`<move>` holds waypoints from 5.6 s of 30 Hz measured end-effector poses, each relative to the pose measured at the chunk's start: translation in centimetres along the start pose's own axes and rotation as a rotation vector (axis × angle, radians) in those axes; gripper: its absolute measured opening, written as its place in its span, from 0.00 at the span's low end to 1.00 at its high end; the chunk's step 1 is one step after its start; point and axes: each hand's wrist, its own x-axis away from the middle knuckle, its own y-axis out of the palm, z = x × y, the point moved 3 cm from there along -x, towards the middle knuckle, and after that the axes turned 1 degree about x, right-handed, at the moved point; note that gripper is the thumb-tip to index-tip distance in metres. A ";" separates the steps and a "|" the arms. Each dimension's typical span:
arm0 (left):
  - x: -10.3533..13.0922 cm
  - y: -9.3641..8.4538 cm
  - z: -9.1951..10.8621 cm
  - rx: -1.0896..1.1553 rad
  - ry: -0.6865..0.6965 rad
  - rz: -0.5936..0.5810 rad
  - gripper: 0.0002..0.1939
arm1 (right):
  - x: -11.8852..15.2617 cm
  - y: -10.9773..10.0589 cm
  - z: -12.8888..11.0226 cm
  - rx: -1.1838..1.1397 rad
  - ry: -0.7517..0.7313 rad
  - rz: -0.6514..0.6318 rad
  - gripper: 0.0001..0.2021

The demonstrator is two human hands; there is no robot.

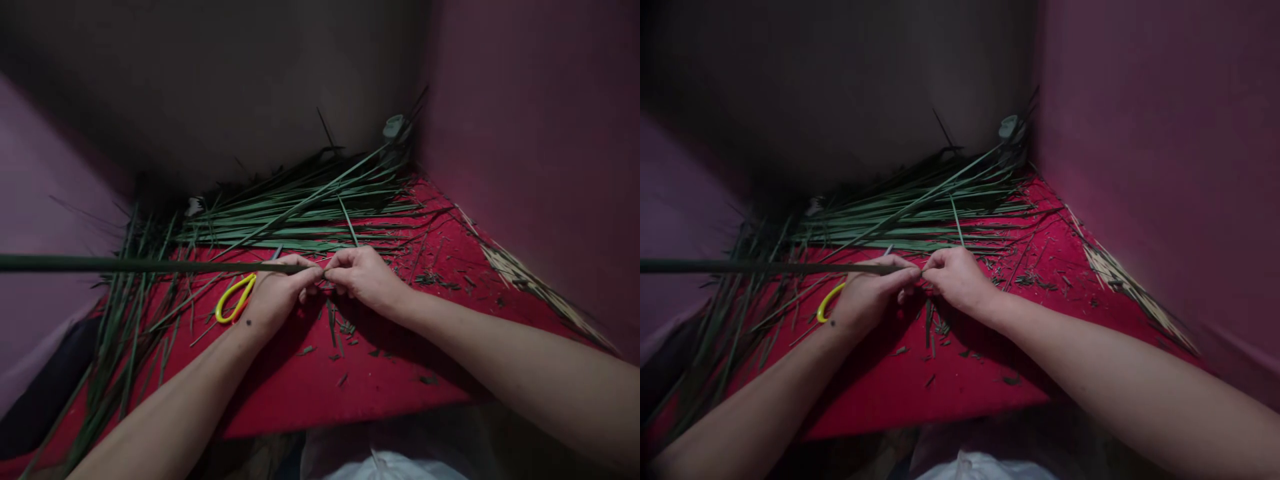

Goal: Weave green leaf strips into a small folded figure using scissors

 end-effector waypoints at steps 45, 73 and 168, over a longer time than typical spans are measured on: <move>-4.1 1.8 0.3 -1.160 0.610 -0.087 0.08 | -2.4 -6.1 -1.9 -0.718 -0.358 0.244 0.06; 0.2 1.2 3.9 -0.703 1.020 0.247 0.09 | -0.1 -3.4 -1.7 -0.660 -0.235 0.145 0.12; 1.8 2.4 8.2 -1.385 0.799 0.276 0.15 | 3.1 -3.4 -4.9 -0.528 -0.351 0.453 0.05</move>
